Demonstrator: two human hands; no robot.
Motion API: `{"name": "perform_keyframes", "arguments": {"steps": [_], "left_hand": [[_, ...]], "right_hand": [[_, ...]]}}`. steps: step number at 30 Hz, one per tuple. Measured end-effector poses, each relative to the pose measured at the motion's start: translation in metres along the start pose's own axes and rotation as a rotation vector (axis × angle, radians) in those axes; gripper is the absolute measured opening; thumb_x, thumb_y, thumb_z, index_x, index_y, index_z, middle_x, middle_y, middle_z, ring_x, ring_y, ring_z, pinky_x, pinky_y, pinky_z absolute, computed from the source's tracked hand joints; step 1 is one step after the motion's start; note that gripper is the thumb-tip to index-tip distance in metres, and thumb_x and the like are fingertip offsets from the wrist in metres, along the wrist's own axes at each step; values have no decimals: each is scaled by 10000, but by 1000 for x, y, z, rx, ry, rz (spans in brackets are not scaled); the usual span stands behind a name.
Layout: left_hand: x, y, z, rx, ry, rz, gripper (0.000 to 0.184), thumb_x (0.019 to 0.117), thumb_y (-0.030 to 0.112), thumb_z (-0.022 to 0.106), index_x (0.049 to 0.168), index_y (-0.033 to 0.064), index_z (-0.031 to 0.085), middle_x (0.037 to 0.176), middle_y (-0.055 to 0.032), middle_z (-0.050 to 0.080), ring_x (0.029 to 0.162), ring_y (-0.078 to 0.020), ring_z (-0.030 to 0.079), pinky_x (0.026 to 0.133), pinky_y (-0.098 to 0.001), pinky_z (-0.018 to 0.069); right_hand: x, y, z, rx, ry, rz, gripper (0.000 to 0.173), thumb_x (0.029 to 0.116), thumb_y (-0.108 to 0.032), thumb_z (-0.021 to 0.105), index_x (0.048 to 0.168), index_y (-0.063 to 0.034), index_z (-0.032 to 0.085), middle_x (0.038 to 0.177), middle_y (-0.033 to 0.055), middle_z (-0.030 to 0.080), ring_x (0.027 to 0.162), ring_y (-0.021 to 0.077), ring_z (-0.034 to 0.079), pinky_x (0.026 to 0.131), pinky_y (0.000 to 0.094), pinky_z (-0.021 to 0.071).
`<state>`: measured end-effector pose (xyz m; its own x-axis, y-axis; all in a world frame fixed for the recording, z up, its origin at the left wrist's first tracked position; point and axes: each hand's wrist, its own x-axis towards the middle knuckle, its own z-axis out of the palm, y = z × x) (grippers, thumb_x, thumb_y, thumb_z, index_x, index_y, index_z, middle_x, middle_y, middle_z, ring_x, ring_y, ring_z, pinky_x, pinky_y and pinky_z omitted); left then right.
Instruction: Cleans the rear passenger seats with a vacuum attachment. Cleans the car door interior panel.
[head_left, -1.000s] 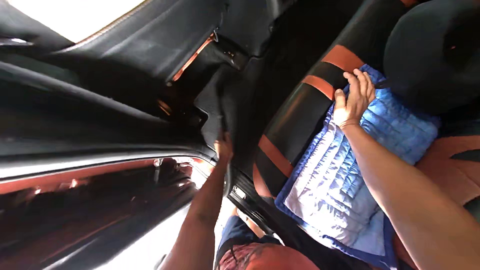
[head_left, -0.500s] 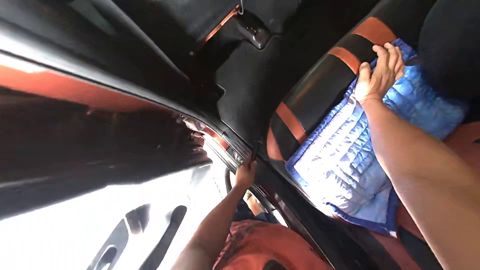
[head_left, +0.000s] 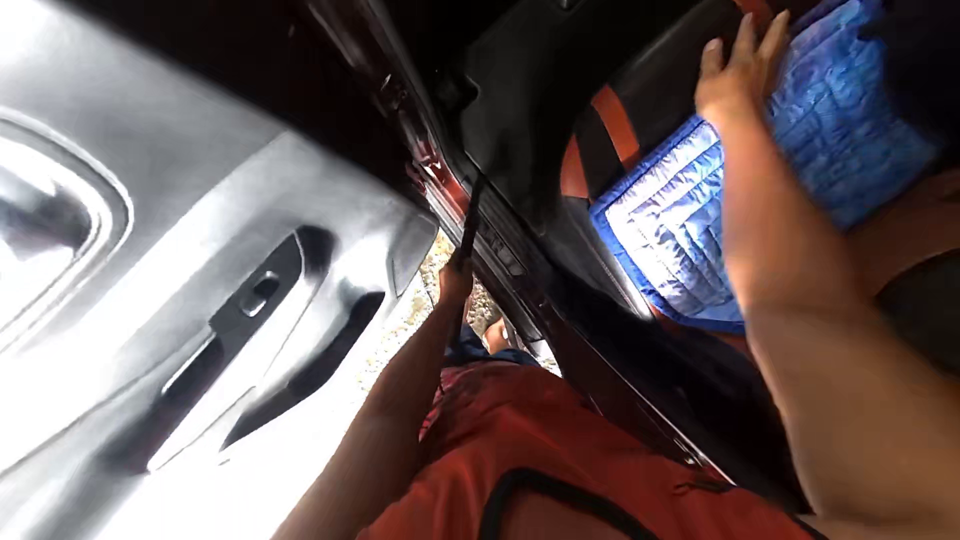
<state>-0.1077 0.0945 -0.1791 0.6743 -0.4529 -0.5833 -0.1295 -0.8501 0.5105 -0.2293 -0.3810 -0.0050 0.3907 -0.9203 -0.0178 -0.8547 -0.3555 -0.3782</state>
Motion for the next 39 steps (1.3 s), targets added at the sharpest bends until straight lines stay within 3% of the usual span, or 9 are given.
{"name": "perform_keyframes", "arguments": {"steps": [5,9,13,15,18,20,23,30,39], "left_hand": [[-50,8,19,156,-263,158,462,1043,451,505,1469,281,553,1168,-148,723,1071,-364,697,904,-659,535],[-115,-17,-39,165,-331,256,464,1042,428,529,1497,334,534,1203,-140,717,1100,-347,689,928,-642,528],[-192,-60,-108,46,-153,143,430,1044,353,576,1468,288,571,997,-145,737,885,-332,711,790,-610,558],[-231,-93,-141,25,-33,89,379,1048,347,570,1422,303,612,946,-107,742,822,-290,712,753,-585,571],[-276,-142,-193,10,118,-46,317,1061,313,555,1336,224,686,979,-142,742,858,-324,710,783,-622,549],[-279,-172,-213,60,52,-143,330,1052,321,574,1323,182,701,1092,-184,735,1011,-383,700,891,-669,516],[-260,-197,-208,213,-16,-219,304,1020,410,586,1175,199,739,1092,-178,725,1042,-423,682,840,-718,508],[-318,-227,-248,277,75,-203,357,1030,460,540,1244,230,708,1113,-189,720,1011,-458,684,772,-719,519],[-316,-239,-253,451,-39,-200,262,960,178,612,1166,24,666,1203,-250,659,1128,-477,631,795,-707,506]], "right_hand": [[-44,-4,45,-101,86,-69,746,1004,-727,192,1656,-365,175,1726,136,112,1579,391,108,1205,713,76],[-66,-5,20,-67,-68,-133,790,1031,-633,321,1659,-168,206,1691,256,141,1560,446,146,1239,639,143],[-146,-59,-18,210,-10,-152,543,1069,-413,464,1400,-1,584,1433,234,557,1366,312,515,1167,457,382],[-203,-93,-17,401,-46,-230,506,1088,-309,433,1464,25,492,1407,200,582,1274,232,599,1109,359,474],[-270,-119,28,482,-324,-411,471,1099,-248,432,1450,63,476,1338,249,609,1167,276,659,1024,416,546],[-308,-136,63,389,-544,-434,468,1101,-288,441,1452,16,503,1332,235,624,1157,307,665,1016,468,545],[-360,-164,101,277,-731,-482,483,1080,-379,496,1424,-48,574,1296,210,660,1149,337,674,1010,542,535],[-465,-200,129,250,-710,-476,444,1077,-346,518,1424,-77,587,1280,180,681,1132,305,689,1009,521,540],[-562,-233,165,95,-1037,-576,470,1083,-361,501,1453,-79,566,1395,174,627,1268,304,625,1096,518,481]]}}
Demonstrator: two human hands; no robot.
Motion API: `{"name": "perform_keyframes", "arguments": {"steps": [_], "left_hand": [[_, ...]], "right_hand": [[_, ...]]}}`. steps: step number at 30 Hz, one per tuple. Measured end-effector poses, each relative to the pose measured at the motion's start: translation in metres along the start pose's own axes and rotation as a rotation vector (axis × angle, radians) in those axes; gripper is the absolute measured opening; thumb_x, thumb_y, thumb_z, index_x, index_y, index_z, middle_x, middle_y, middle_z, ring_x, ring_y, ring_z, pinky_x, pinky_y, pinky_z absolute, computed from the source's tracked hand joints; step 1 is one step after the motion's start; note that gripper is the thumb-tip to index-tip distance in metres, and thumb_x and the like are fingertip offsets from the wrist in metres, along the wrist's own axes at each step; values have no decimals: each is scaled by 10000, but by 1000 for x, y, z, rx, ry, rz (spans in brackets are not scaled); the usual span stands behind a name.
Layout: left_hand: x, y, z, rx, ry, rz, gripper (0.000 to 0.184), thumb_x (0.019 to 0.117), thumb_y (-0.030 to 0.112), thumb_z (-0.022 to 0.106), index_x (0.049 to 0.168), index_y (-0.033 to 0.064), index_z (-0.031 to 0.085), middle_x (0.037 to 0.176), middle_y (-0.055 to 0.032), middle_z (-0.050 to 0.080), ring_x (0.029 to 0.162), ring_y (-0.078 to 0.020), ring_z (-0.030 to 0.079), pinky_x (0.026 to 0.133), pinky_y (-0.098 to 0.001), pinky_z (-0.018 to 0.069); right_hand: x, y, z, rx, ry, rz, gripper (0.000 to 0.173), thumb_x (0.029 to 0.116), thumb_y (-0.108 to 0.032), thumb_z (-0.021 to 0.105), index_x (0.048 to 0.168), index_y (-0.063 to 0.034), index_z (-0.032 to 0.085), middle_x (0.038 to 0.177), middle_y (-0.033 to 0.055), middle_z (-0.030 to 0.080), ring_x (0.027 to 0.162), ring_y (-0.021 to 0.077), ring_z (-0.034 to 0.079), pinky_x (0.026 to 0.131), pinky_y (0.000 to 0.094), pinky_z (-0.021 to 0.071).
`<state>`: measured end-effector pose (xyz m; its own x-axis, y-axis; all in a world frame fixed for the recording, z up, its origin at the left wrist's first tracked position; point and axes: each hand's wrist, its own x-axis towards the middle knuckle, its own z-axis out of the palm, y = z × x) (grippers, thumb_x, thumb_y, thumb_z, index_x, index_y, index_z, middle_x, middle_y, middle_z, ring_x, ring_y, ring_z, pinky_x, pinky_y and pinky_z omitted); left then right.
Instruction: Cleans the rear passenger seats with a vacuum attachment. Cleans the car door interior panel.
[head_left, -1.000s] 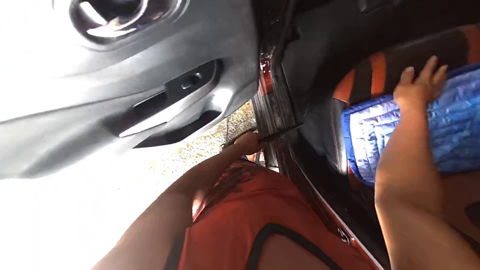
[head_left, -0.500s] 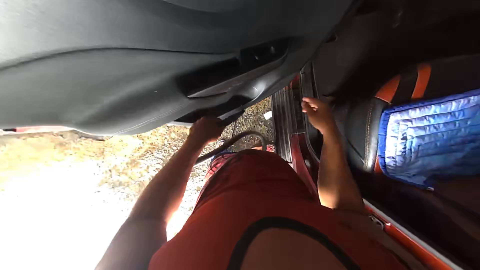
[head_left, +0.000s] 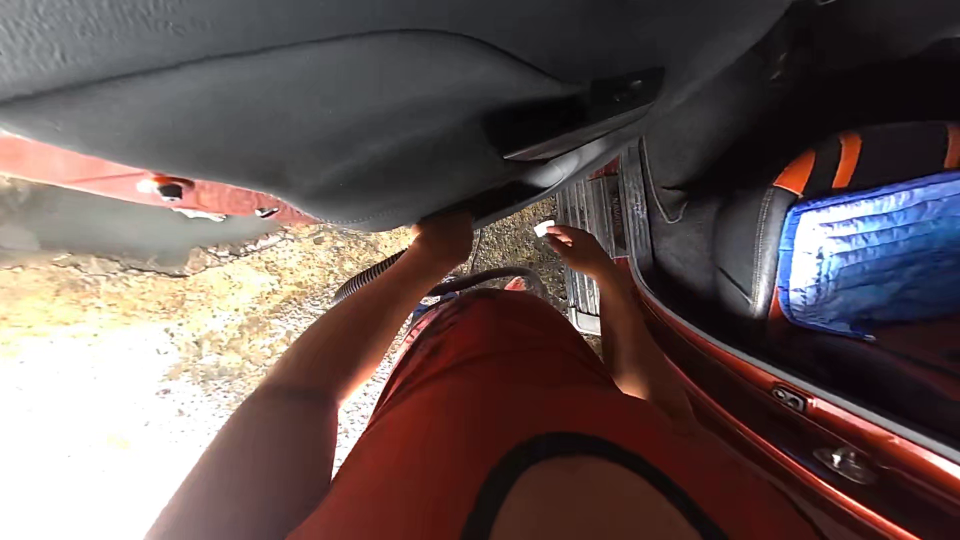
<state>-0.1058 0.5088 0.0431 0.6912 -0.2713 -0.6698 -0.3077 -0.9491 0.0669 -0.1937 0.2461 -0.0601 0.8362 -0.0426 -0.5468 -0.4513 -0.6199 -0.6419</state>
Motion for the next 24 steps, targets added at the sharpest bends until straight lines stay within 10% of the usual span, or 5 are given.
{"name": "perform_keyframes", "arguments": {"steps": [11,14,17,24], "left_hand": [[23,12,-1,12,32,47,234,957,294,625,1087,121,715,1101,-177,701,1043,-419,674,767,-698,527],[30,12,1,-46,20,56,295,1003,338,575,1140,121,719,1118,-192,699,1076,-432,661,836,-711,509],[32,15,-2,-105,3,66,340,1034,346,533,1231,142,720,1147,-196,703,1105,-424,659,886,-693,504],[-24,-28,13,-461,207,-101,632,952,401,725,1501,149,539,1196,-235,701,1095,-437,673,938,-692,491]], "right_hand": [[51,30,5,-27,-53,-251,476,1022,-389,614,1406,-109,612,1250,150,707,1113,277,705,989,526,556],[68,6,28,-43,-13,-401,662,906,-255,749,1505,-99,514,1435,177,585,1275,312,605,1069,517,507],[94,-22,72,-192,-28,-547,838,848,-436,797,1568,-208,433,1625,129,381,1464,301,420,1118,581,427],[123,-42,102,-387,138,-561,521,961,-463,672,1393,-179,611,1330,107,646,1235,275,618,1094,536,439]]}}
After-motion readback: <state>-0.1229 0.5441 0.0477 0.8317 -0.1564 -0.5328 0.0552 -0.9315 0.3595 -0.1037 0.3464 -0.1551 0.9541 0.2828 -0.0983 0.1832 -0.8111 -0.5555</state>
